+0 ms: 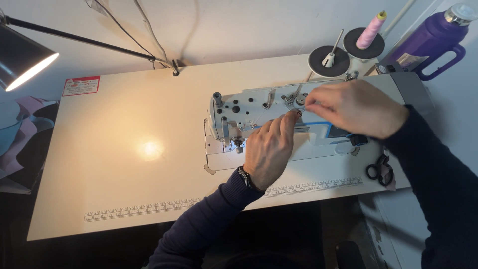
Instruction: Threading a professional sewing machine at a workshop.
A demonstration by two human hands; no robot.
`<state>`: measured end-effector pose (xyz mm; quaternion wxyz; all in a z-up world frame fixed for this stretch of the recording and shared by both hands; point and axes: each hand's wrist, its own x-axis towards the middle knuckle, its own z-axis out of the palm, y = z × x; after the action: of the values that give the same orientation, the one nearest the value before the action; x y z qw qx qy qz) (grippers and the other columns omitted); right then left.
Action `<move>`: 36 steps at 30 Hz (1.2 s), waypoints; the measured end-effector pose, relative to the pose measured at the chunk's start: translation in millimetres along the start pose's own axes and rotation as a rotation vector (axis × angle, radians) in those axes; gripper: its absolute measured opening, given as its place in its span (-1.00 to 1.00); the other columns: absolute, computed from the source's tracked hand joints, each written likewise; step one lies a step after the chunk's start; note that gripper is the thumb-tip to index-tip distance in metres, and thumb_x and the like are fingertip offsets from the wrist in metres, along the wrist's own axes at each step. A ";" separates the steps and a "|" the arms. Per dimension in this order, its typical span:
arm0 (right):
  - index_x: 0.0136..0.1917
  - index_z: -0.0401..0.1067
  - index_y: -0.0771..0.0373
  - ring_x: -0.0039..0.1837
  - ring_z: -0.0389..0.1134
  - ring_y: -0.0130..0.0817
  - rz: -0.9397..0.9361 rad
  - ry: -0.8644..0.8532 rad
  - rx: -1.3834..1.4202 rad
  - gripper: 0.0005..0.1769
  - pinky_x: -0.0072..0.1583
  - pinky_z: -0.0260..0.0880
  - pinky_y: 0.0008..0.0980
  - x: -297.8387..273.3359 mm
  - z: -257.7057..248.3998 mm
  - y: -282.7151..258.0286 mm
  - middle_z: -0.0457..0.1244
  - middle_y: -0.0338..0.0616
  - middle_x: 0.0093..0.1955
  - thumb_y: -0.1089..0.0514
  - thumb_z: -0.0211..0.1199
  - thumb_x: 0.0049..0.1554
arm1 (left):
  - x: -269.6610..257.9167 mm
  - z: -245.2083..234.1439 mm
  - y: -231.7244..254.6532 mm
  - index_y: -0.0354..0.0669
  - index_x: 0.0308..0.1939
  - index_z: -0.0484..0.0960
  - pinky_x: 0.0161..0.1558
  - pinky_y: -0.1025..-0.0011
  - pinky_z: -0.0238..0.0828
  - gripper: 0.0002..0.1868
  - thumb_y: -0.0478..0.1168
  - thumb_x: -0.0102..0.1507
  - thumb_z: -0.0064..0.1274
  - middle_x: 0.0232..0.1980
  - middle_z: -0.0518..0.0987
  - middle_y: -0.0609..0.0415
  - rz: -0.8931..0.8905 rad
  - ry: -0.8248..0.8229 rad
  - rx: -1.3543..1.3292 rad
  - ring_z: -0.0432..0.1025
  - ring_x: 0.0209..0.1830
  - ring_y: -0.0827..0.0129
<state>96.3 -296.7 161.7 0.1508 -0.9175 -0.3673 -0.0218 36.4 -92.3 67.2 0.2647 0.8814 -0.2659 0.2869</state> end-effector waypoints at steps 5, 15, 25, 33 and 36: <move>-0.05 0.51 0.26 -0.21 0.44 -0.15 -0.105 0.029 -0.216 -0.78 -0.16 0.44 -0.20 22.8 3.6 -5.0 0.39 -0.12 -0.17 0.06 0.25 0.19 | -2.4 2.9 0.2 -0.31 0.21 0.43 -0.17 0.33 0.51 -0.64 -0.35 0.32 0.01 -0.11 0.61 0.03 0.008 0.003 0.017 0.57 -0.16 0.28; -0.07 0.51 0.21 -0.20 0.43 -0.11 -0.126 0.030 -0.175 -0.80 -0.17 0.42 -0.21 7.1 -1.9 -4.4 0.38 -0.17 -0.17 0.05 0.27 0.12 | -0.6 -1.2 -2.6 -0.32 0.21 0.44 -0.17 0.33 0.52 -0.61 -0.36 0.29 0.02 -0.09 0.61 0.02 0.021 0.018 0.011 0.57 -0.16 0.29; -0.05 0.55 0.13 -0.20 0.44 -0.13 -0.139 -0.041 -0.243 -0.85 -0.13 0.43 -0.19 18.9 -6.2 18.1 0.37 -0.16 -0.22 0.04 0.30 0.17 | -1.6 -0.5 -3.9 -0.31 0.19 0.44 -0.16 0.35 0.54 -0.64 -0.35 0.31 0.02 -0.07 0.61 0.03 0.034 0.029 0.018 0.59 -0.13 0.29; -0.11 0.49 0.20 -0.10 0.46 -0.20 -0.156 -0.087 -0.330 -0.85 -0.12 0.45 -0.20 43.0 -7.5 -3.7 0.37 -0.15 -0.19 0.09 0.30 0.14 | -2.7 -3.5 -4.6 -0.39 0.20 0.44 -0.18 0.34 0.54 -0.60 -0.36 0.29 0.02 -0.08 0.60 -0.01 0.072 0.010 0.057 0.57 -0.17 0.27; -0.09 0.49 0.20 -0.13 0.45 -0.15 -0.145 -0.081 -0.300 -0.82 -0.10 0.46 -0.17 41.9 -9.7 17.1 0.38 -0.16 -0.20 0.06 0.32 0.12 | -0.4 -4.1 -6.1 -0.37 0.19 0.45 -0.17 0.35 0.54 -0.61 -0.36 0.28 0.03 -0.09 0.60 0.01 0.072 0.025 0.040 0.58 -0.17 0.29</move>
<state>139.2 -283.3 172.8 -0.0047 -0.9010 -0.4310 -0.0503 38.5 -85.2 67.9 0.2399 0.8728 -0.2881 0.3125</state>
